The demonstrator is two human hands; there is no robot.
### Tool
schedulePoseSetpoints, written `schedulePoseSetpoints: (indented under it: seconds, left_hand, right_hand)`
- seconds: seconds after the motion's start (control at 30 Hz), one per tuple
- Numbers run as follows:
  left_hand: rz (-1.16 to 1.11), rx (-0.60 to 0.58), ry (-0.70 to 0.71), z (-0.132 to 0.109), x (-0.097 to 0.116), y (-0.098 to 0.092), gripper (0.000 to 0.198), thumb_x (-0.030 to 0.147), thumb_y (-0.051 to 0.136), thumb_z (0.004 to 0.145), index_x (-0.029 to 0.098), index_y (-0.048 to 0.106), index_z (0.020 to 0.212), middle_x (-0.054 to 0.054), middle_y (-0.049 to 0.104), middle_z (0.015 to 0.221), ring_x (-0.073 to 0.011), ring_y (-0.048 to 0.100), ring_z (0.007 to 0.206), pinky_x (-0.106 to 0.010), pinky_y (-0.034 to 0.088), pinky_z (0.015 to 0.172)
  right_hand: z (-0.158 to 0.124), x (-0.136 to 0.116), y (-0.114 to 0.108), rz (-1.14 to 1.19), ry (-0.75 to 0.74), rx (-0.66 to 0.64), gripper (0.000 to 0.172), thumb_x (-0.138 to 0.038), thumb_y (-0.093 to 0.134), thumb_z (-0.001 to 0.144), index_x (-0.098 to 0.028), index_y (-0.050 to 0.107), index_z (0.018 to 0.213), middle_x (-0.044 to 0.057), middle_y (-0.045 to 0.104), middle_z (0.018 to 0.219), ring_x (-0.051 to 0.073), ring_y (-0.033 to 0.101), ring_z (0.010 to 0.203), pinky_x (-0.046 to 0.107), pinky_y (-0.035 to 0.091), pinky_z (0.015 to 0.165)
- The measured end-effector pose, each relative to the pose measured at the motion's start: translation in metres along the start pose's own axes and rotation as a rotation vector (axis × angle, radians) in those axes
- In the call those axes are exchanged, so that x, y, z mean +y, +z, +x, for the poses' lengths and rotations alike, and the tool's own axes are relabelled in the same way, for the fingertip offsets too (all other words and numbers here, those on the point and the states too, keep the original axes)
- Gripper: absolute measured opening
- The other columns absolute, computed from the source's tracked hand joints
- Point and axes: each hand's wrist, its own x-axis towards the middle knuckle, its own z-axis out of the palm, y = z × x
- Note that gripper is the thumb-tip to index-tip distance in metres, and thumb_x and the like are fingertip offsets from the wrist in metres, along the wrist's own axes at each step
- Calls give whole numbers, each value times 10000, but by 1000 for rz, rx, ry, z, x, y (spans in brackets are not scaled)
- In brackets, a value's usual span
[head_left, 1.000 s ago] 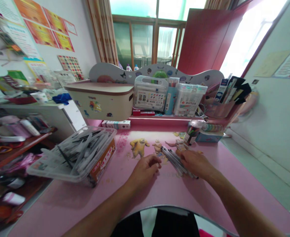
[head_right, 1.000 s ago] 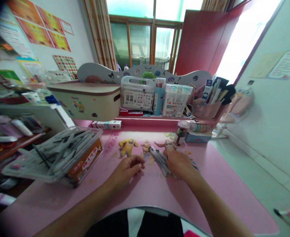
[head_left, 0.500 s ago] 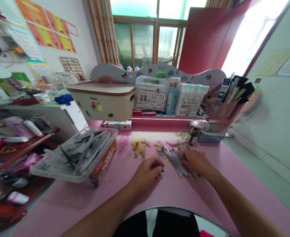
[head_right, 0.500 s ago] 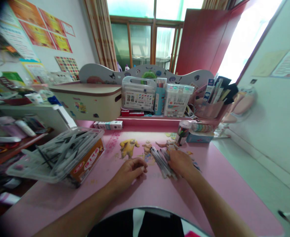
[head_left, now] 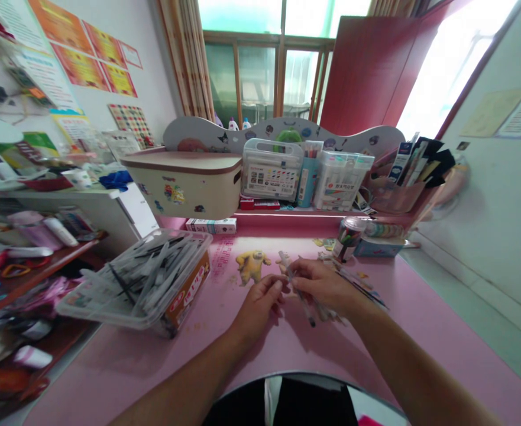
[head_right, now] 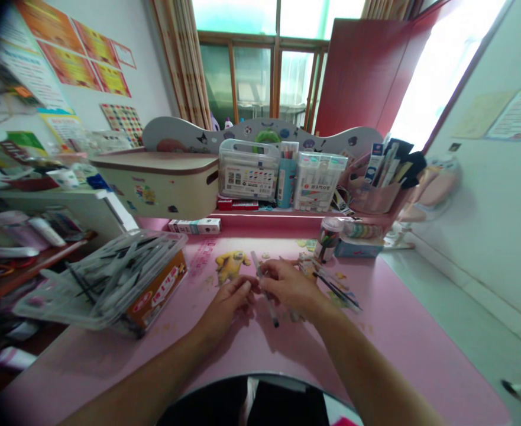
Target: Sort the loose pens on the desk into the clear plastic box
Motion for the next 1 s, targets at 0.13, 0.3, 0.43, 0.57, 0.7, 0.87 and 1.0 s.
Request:
schedulePoseSetpoints:
  seconds: [0.13, 0.3, 0.43, 0.57, 0.7, 0.87, 1.0]
  left_hand:
    - [-145, -14, 24, 8, 0, -7, 390, 450, 703, 794, 157, 656, 1048, -60, 693, 881, -129, 628, 631, -246, 478, 597]
    - [-254, 4, 21, 12, 0, -9, 355, 339, 757, 764, 156, 661, 1053, -79, 716, 967, -169, 675, 759, -249, 505, 627]
    - [-293, 36, 24, 13, 0, -11, 269, 286, 774, 735, 141, 648, 923, -43, 704, 843, -133, 653, 699, -231, 503, 630]
    - [-180, 111, 9, 16, 3, -17, 295, 342, 772, 714, 146, 628, 881, 28, 620, 650, -78, 550, 520, -184, 430, 498]
    - [-83, -3, -80, 18, 7, -24, 559, 426, 812, 648, 184, 580, 1095, 84, 539, 508, -61, 416, 369, -170, 263, 385]
    - [-130, -166, -216, 13, 8, -26, 532, 422, 800, 670, 179, 591, 1094, 65, 534, 493, -44, 345, 343, -158, 168, 363]
    - [-187, -86, -167, 10, 8, -23, 289, 355, 681, 737, 178, 606, 952, 45, 531, 512, -63, 355, 360, -158, 252, 354]
  right_hand:
    - [13, 12, 30, 420, -20, -70, 203, -312, 647, 762, -178, 626, 913, -16, 621, 758, 113, 572, 625, 229, 454, 569]
    - [16, 31, 46, 398, -48, -5, 254, -399, 693, 753, -185, 565, 798, -29, 602, 645, 122, 581, 533, 238, 455, 502]
    - [12, 37, 48, 181, -72, 42, 225, -390, 593, 853, -165, 594, 853, 4, 631, 668, 136, 584, 518, 256, 464, 492]
    - [8, 40, 48, -213, -348, 385, 227, -229, 489, 904, -172, 630, 1073, 91, 671, 963, 216, 632, 866, 381, 527, 805]
    - [9, 44, 47, -447, -636, 408, 544, -75, 448, 838, -215, 509, 1360, 138, 526, 1370, 271, 440, 1306, 513, 345, 1118]
    - [12, 50, 56, -443, -666, 218, 440, -130, 475, 869, -192, 567, 1295, 136, 624, 1237, 259, 548, 1173, 468, 425, 1042]
    - [10, 44, 65, -294, -489, 332, 356, -127, 430, 885, -192, 591, 1196, 112, 655, 1127, 234, 592, 1052, 412, 458, 964]
